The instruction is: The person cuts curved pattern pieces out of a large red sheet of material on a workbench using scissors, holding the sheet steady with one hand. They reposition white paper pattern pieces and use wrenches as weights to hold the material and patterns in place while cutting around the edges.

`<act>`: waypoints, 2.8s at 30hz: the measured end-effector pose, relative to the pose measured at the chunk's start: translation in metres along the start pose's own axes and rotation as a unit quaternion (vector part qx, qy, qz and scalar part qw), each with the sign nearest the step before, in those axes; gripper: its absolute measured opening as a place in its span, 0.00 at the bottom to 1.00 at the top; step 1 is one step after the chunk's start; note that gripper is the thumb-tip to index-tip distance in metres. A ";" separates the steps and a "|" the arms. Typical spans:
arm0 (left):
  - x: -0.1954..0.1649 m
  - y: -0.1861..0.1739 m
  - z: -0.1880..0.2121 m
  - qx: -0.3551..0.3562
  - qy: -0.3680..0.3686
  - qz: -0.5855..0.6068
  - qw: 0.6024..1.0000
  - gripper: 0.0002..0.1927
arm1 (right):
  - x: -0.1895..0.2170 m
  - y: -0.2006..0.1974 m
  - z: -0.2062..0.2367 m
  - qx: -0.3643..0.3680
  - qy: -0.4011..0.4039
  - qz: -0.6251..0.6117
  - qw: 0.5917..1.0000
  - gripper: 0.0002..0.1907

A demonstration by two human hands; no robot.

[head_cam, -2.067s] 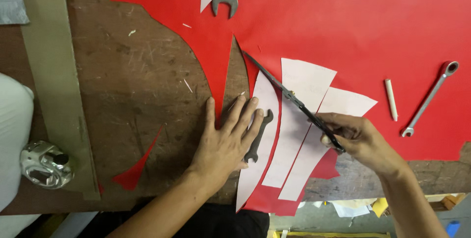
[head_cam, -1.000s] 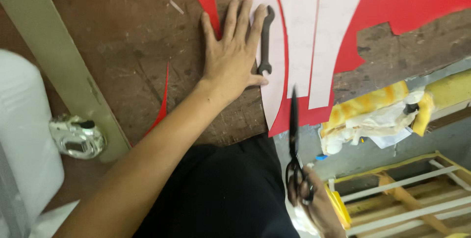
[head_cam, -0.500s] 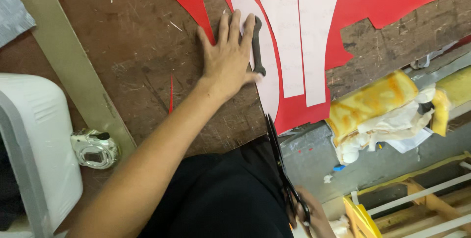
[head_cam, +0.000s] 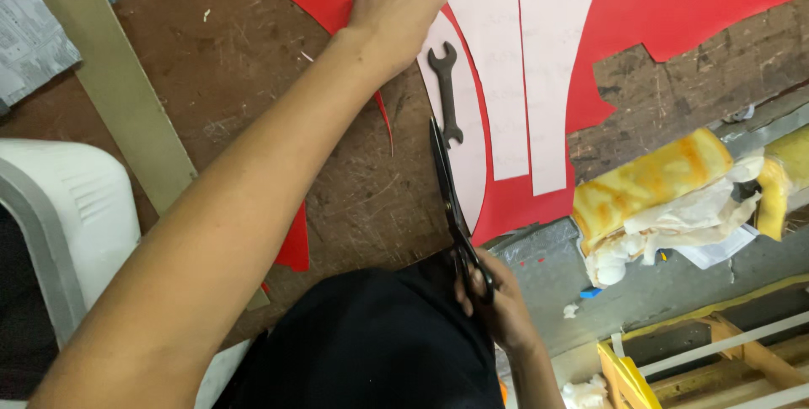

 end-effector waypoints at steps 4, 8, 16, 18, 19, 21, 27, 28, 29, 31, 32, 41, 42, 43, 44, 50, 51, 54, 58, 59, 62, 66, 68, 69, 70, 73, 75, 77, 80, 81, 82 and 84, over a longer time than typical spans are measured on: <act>0.004 0.002 -0.019 -0.001 0.025 0.005 1.000 0.10 | 0.018 0.009 -0.023 -0.036 0.017 0.008 0.999 0.27; 0.008 0.004 -0.031 0.038 0.050 -0.011 0.998 0.08 | 0.033 0.016 -0.042 -0.014 -0.008 0.025 1.000 0.26; 0.003 -0.013 -0.043 0.169 -0.008 0.025 0.985 0.13 | 0.045 0.017 -0.060 -0.002 -0.002 0.008 1.000 0.25; 0.001 -0.019 -0.043 0.201 -0.026 0.033 0.979 0.14 | 0.047 0.016 -0.063 -0.004 0.000 0.009 1.000 0.25; 0.000 -0.023 -0.045 0.211 -0.028 0.029 0.977 0.14 | 0.048 0.014 -0.063 -0.007 -0.005 0.015 1.000 0.25; -0.003 -0.027 -0.048 0.233 -0.031 0.022 0.972 0.14 | 0.049 0.011 -0.064 -0.011 -0.012 0.026 1.000 0.25; -0.008 -0.029 -0.052 0.288 -0.042 0.011 0.957 0.13 | 0.050 0.005 -0.064 -0.011 -0.010 0.052 0.999 0.27; -0.009 -0.031 -0.056 0.292 -0.043 0.008 0.955 0.13 | 0.050 0.005 -0.065 -0.020 0.002 0.053 0.998 0.28; -0.010 -0.033 -0.060 0.297 -0.041 0.007 0.954 0.13 | 0.051 0.005 -0.065 -0.028 0.012 0.055 0.998 0.28; -0.010 -0.035 -0.066 0.302 -0.041 0.005 0.952 0.13 | 0.055 0.006 -0.069 -0.030 0.010 0.057 0.998 0.28; -0.010 -0.035 -0.069 0.303 -0.041 0.005 0.952 0.13 | 0.057 0.008 -0.072 -0.025 0.001 0.057 0.998 0.28; -0.009 -0.031 -0.082 0.322 -0.035 0.000 0.946 0.12 | 0.067 0.010 -0.074 -0.031 0.023 0.092 0.995 0.27; -0.009 -0.031 -0.083 0.322 -0.032 0.000 0.946 0.12 | 0.068 0.011 -0.074 -0.033 0.025 0.095 0.995 0.27; -0.008 -0.033 -0.086 0.322 -0.032 -0.002 0.946 0.12 | 0.070 0.012 -0.074 -0.036 0.027 0.095 0.994 0.26; -0.007 -0.034 -0.089 0.321 -0.030 -0.001 0.947 0.12 | 0.071 0.014 -0.075 -0.039 0.029 0.095 0.994 0.26; 0.001 -0.035 -0.090 0.321 -0.028 0.004 0.947 0.11 | 0.078 0.025 -0.089 -0.020 0.008 0.079 0.997 0.26; 0.002 -0.034 -0.091 0.322 -0.025 0.005 0.946 0.11 | 0.080 0.025 -0.090 -0.025 0.005 0.090 0.996 0.26; 0.002 -0.028 -0.094 0.306 -0.013 -0.004 0.952 0.11 | 0.084 0.025 -0.092 -0.016 0.004 0.064 0.998 0.26; 0.015 -0.029 -0.079 0.190 0.020 0.007 0.982 0.13 | 0.085 0.020 -0.091 -0.054 0.041 0.120 0.991 0.26; 0.023 -0.031 -0.070 0.149 0.020 0.027 0.988 0.13 | 0.085 0.020 -0.090 -0.054 0.045 0.115 0.991 0.26; 0.049 -0.044 -0.016 -0.146 -0.002 0.196 0.970 0.13 | 0.083 0.021 -0.093 -0.060 0.055 0.086 0.993 0.27; 0.058 -0.036 0.031 -0.180 -0.152 0.210 0.949 0.12 | 0.084 0.025 -0.106 -0.044 0.033 0.098 0.994 0.28; 0.057 -0.034 0.039 -0.196 -0.177 0.232 0.936 0.11 | 0.086 0.026 -0.110 -0.046 0.025 0.095 0.994 0.28; 0.057 -0.035 0.040 -0.197 -0.177 0.233 0.936 0.11 | 0.086 0.027 -0.111 -0.046 0.022 0.094 0.994 0.27; 0.057 -0.035 0.040 -0.197 -0.178 0.234 0.935 0.11 | 0.087 0.027 -0.112 -0.044 0.016 0.104 0.993 0.28; 0.058 -0.034 0.039 -0.180 -0.190 0.243 0.934 0.11 | 0.089 0.026 -0.112 -0.045 0.015 0.124 0.991 0.28; 0.059 -0.033 0.040 -0.176 -0.193 0.249 0.933 0.11 | 0.089 0.026 -0.114 -0.053 0.020 0.124 0.991 0.29; 0.059 -0.033 0.040 -0.178 -0.187 0.258 0.931 0.10 | 0.091 0.028 -0.116 -0.048 0.012 0.120 0.992 0.29; 0.059 -0.034 0.039 -0.173 -0.193 0.256 0.931 0.10 | 0.095 0.033 -0.123 -0.051 0.001 0.125 0.991 0.29; 0.059 -0.035 0.039 -0.170 -0.197 0.257 0.931 0.10 | 0.097 0.035 -0.125 -0.055 -0.002 0.127 0.990 0.29; 0.059 -0.036 0.039 -0.168 -0.200 0.257 0.930 0.10 | 0.098 0.038 -0.126 -0.058 0.000 0.131 0.990 0.29; 0.059 -0.038 0.036 -0.167 -0.201 0.255 0.931 0.10 | 0.102 0.041 -0.130 -0.061 -0.003 0.140 0.988 0.29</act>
Point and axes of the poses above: each hand's wrist, its own z-axis away from the middle knuckle, its own y-axis out of the palm, x = y × z, the point moved 3 cm from there along -z, towards the middle knuckle, and after that the axes turned 2 degrees about x, right-handed, at the moved point
